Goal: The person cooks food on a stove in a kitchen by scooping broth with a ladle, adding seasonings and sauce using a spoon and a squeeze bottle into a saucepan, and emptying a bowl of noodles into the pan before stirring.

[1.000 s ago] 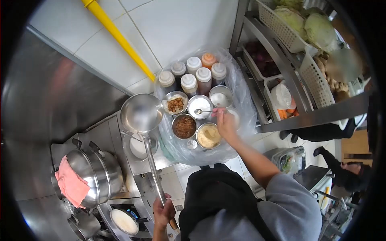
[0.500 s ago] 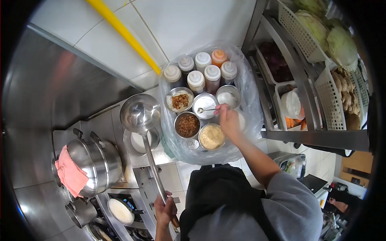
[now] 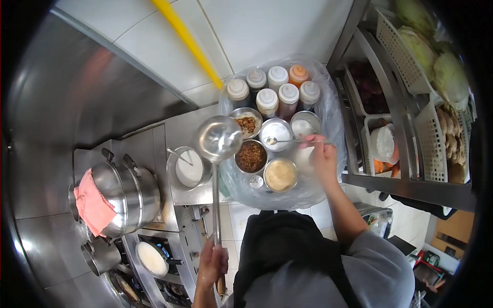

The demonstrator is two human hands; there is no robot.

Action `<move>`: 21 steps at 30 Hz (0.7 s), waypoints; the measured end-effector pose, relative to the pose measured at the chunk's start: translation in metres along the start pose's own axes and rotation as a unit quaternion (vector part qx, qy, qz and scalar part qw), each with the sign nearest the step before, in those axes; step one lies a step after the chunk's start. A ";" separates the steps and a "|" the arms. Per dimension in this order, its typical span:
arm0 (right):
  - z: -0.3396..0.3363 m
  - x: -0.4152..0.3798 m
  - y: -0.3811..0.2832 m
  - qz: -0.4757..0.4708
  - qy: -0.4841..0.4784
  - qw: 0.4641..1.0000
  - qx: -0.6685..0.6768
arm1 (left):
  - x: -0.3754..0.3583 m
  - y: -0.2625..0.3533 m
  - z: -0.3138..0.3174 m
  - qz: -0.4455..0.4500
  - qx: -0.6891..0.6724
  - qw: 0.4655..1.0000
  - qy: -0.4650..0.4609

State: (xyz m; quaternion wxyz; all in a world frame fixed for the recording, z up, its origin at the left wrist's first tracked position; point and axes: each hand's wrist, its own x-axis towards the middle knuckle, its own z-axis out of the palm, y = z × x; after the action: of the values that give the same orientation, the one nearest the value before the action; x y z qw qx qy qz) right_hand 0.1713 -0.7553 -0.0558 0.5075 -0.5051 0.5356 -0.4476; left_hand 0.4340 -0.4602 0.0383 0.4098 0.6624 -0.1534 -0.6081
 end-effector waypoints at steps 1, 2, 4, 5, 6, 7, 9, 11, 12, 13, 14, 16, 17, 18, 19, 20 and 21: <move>0.001 -0.003 -0.008 -0.001 -0.005 1.000 0.002 | -0.002 0.003 0.002 -0.022 0.016 1.000 -0.006; 0.002 -0.005 -0.014 -0.011 -0.010 1.000 0.022 | -0.002 0.004 0.000 -0.041 0.034 0.998 -0.028; 0.004 -0.008 -0.022 -0.024 -0.020 0.998 0.051 | -0.006 0.012 0.006 -0.062 0.034 0.997 -0.035; 0.006 -0.009 -0.024 -0.024 -0.022 0.998 0.052 | -0.007 0.017 0.011 -0.084 0.034 0.995 -0.046; 0.007 -0.010 -0.026 -0.031 -0.023 0.998 0.059 | -0.009 0.018 0.018 -0.066 0.042 0.996 -0.041; 0.008 -0.010 -0.027 -0.038 -0.025 0.997 0.065 | -0.008 0.020 0.020 -0.066 0.042 0.996 -0.040; 0.012 -0.004 -0.017 -0.047 -0.019 0.997 0.059 | -0.007 0.023 0.024 -0.075 0.044 0.994 -0.063; 0.012 -0.004 -0.010 -0.055 -0.012 0.997 0.052 | -0.008 0.023 0.025 -0.072 0.047 0.994 -0.065; 0.009 -0.003 -0.008 -0.047 -0.007 0.997 0.057 | -0.008 0.022 0.026 -0.069 0.049 0.994 -0.066; 0.008 -0.003 -0.006 -0.037 -0.002 0.997 0.061 | -0.009 0.020 0.025 -0.069 0.048 0.994 -0.065; 0.009 -0.004 -0.005 -0.037 -0.002 0.997 0.060 | -0.011 0.017 0.023 -0.079 0.026 0.995 -0.055; 0.003 -0.005 -0.001 -0.128 0.079 0.987 -0.063 | -0.015 0.013 0.020 -0.095 0.006 0.994 -0.051; -0.004 -0.011 0.001 -0.124 0.084 0.986 -0.069 | -0.019 0.011 0.018 -0.087 0.004 0.996 -0.033; -0.012 -0.019 0.003 -0.157 0.058 0.974 -0.151 | -0.022 0.009 0.015 -0.080 0.003 0.997 -0.015; -0.019 -0.025 0.004 -0.191 0.029 0.954 -0.230 | -0.025 0.005 0.012 -0.078 0.000 0.997 0.000; -0.022 -0.034 0.006 -0.210 0.018 0.953 -0.219 | -0.029 0.001 0.008 -0.066 -0.002 0.998 0.007; -0.023 -0.046 0.010 -0.207 0.019 0.953 -0.222 | -0.032 0.000 0.005 -0.055 -0.005 0.998 0.017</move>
State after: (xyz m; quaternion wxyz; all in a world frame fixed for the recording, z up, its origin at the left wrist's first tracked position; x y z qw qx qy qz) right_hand 0.1465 -0.7098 -0.0594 0.2689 -0.6964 0.5144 -0.4222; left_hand 0.4221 -0.4399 0.0605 0.3813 0.6780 -0.1072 -0.6192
